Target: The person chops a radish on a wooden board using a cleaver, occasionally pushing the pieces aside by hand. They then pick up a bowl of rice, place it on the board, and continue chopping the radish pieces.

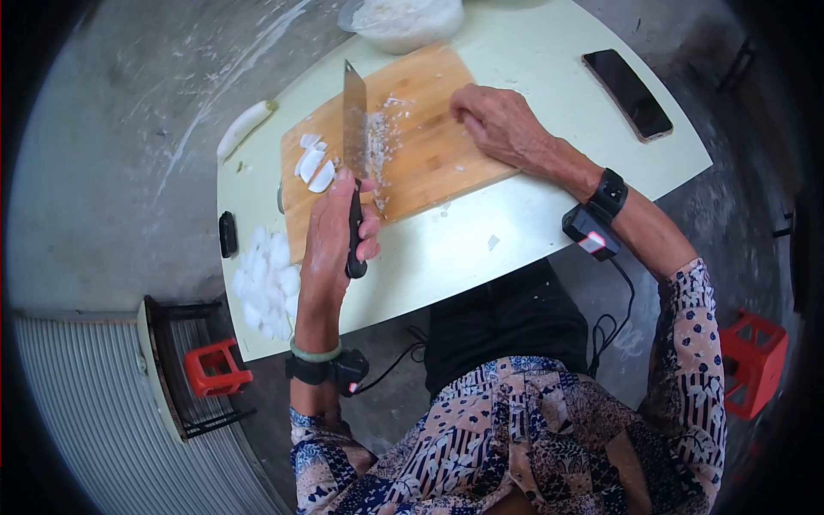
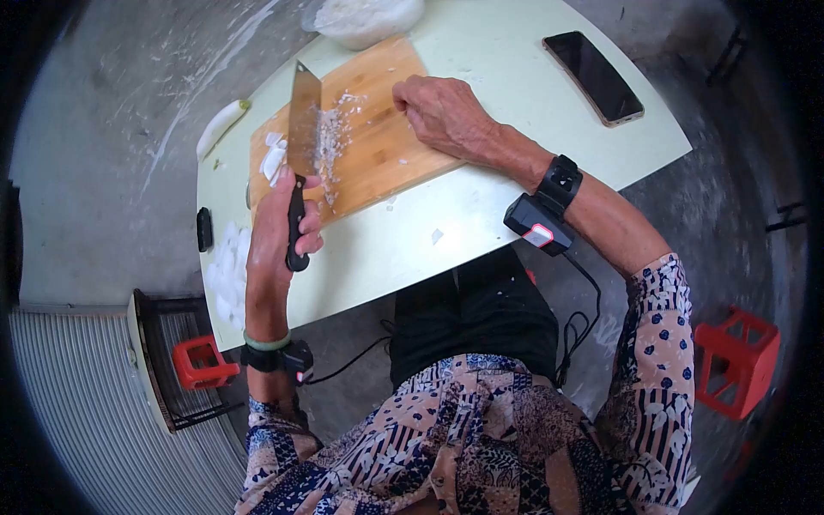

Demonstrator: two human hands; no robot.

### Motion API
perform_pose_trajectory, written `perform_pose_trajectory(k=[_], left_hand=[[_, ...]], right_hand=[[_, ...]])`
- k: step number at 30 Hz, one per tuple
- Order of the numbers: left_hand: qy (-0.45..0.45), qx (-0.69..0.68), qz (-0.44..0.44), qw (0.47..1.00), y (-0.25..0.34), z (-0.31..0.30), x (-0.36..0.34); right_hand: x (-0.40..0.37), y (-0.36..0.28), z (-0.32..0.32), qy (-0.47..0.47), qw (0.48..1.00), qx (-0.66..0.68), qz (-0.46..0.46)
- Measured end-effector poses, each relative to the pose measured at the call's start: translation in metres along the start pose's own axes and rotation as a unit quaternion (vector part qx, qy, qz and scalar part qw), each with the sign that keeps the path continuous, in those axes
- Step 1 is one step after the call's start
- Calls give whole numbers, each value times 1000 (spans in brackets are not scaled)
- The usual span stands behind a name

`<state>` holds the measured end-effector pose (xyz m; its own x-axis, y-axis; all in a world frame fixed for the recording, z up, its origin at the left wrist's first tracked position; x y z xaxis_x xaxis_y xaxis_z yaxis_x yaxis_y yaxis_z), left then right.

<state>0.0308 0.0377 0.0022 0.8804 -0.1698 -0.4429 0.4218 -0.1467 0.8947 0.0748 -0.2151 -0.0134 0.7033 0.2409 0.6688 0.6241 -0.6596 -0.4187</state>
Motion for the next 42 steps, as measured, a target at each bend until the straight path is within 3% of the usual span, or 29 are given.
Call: perform_pose_trajectory(k=[2,6,26,36,42], left_hand=[[-1,3,39,999,6,1,-3],[-15,18,-1,1000,-5,-1,11],[-10,4,40,999,2,12,0],[-26,8,5,1000,-10,14,8],[-11,29,48,998,-1,19,3]], right_hand=[[0,-2,1,-1,1000,-10,-3],[1,0,2,2,1000,-9,1],[1,-2,1,-8,1000,-7,6],[1,-3,3,-9,1000,-19,-4],[0,-2,2,-3,1000,0,4]])
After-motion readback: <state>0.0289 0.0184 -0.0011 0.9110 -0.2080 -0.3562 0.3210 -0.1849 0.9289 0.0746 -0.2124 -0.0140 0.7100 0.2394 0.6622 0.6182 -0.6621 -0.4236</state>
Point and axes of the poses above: each hand's wrist, its own x-axis towards the middle knuckle, its own z-axis out of the palm, y = z × x, the point moved 7 cm from there along x, towards the middle knuckle, and after that the axes turned 4 degrees about -z, right-handed, at the moved point
